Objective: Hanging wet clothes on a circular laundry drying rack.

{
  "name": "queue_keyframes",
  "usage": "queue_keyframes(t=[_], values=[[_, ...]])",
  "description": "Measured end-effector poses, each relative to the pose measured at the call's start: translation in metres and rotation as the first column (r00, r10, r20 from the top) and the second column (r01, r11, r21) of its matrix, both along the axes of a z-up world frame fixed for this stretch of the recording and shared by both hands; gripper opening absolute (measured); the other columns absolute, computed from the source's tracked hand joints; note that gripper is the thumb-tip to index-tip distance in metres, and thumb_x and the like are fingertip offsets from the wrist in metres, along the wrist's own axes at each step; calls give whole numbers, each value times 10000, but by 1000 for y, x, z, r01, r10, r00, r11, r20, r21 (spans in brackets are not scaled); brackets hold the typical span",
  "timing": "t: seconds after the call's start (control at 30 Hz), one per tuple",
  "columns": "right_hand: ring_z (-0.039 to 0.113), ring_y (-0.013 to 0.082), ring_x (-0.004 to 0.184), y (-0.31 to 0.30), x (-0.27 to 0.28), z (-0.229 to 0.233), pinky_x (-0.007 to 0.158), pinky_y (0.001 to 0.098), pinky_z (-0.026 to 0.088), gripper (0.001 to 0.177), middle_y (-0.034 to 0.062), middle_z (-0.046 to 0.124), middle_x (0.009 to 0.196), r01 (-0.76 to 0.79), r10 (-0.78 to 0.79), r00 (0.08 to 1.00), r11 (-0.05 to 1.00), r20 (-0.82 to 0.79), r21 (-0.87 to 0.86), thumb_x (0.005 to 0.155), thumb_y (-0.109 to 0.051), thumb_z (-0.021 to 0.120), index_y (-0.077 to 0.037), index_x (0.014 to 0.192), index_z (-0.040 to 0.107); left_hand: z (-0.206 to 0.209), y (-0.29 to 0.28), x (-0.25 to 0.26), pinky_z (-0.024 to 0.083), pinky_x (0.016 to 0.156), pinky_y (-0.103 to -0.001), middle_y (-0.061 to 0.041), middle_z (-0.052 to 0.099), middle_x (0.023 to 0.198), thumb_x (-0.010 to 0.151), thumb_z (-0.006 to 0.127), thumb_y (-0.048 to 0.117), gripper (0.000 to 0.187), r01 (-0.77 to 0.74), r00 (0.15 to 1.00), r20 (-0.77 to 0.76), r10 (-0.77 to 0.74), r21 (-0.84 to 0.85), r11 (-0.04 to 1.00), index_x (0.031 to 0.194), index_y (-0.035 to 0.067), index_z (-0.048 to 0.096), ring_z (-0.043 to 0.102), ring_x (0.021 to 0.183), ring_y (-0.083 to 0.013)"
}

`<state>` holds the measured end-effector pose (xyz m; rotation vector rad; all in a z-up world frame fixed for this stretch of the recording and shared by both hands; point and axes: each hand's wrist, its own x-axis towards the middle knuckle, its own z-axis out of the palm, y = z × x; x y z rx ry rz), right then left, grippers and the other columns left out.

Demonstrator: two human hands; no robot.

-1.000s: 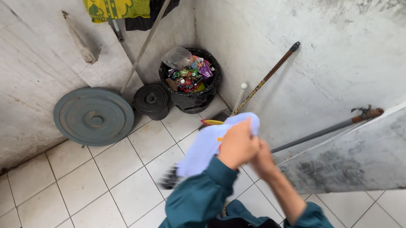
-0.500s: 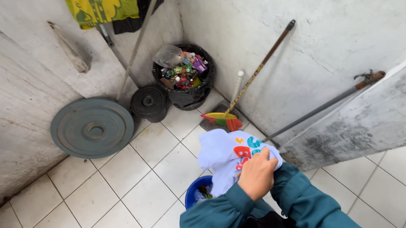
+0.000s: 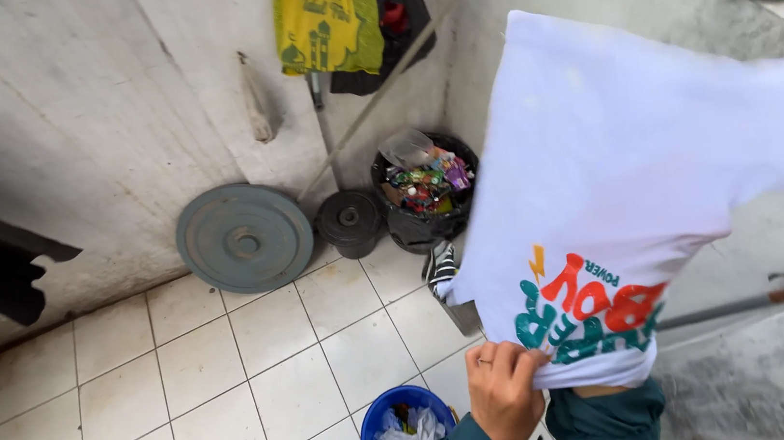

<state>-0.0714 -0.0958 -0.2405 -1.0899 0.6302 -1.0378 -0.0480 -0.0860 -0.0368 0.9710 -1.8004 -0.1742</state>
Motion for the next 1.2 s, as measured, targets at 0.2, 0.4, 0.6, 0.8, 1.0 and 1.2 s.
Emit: queue_keyframes(t=[0.2, 0.4, 0.6, 0.8, 1.0, 1.2], values=[[543, 184, 1188, 16, 14, -11, 1014, 341, 469, 456, 90, 575, 1328, -36, 25, 996, 992, 91, 118, 1005, -98, 640, 24, 1421, 498, -32, -47, -22, 447, 767, -406, -119, 594, 915, 710, 696, 29, 307, -201, 891, -341, 300, 298, 933, 998, 33, 588, 573, 859, -288], [565, 175, 1150, -1, -19, -18, 988, 332, 498, 450, 86, 594, 1304, 34, -70, 984, 975, 161, 220, 1006, -86, 658, 40, 1415, 520, -144, -107, -21, 449, 635, -291, -7, 597, 796, 996, 605, 116, 65, -14, 511, -675, 532, 612, 791, 993, 52, 612, 520, 713, -104], [588, 165, 1113, -31, -89, 51, 962, 323, 526, 444, 82, 613, 1281, 86, -182, 955, 926, 235, 367, 1006, -73, 676, 56, 1409, 543, -60, -101, 9, 490, 606, -325, -71, 621, 766, 826, 721, 116, 105, -364, 780, -335, 529, 444, 819, 808, 50, 641, 605, 645, -202], [495, 228, 1365, 16, -168, 236, 1170, 401, 367, 519, 97, 515, 1509, -212, 46, 865, 936, 500, 281, 999, -318, 487, -11, 1417, 513, -71, -139, 51, 511, 667, -428, -135, 691, 871, 818, 638, 57, 93, -629, 765, 10, 644, 227, 744, 858, 99, 711, 657, 758, -361], [621, 294, 1169, -19, -297, 244, 1018, 501, 505, 402, 180, 619, 1233, 538, -452, 807, 828, 381, -157, 968, -20, 522, 9, 1369, 509, -96, -119, 145, 538, 745, -418, -154, 723, 1002, 972, 630, 132, 199, -43, 582, -513, 630, 755, 655, 1068, 4, 748, 695, 836, -259], [636, 158, 877, -117, -371, 162, 774, 322, 539, 160, 80, 664, 1044, 736, -724, 676, 652, 137, -184, 1106, -35, 603, -19, 1248, 531, 4, -57, 125, 577, 903, -374, -121, 729, 1144, 999, 516, 210, 321, 746, 212, -867, 450, 441, 499, 1180, -5, 670, 712, 1017, -219]])
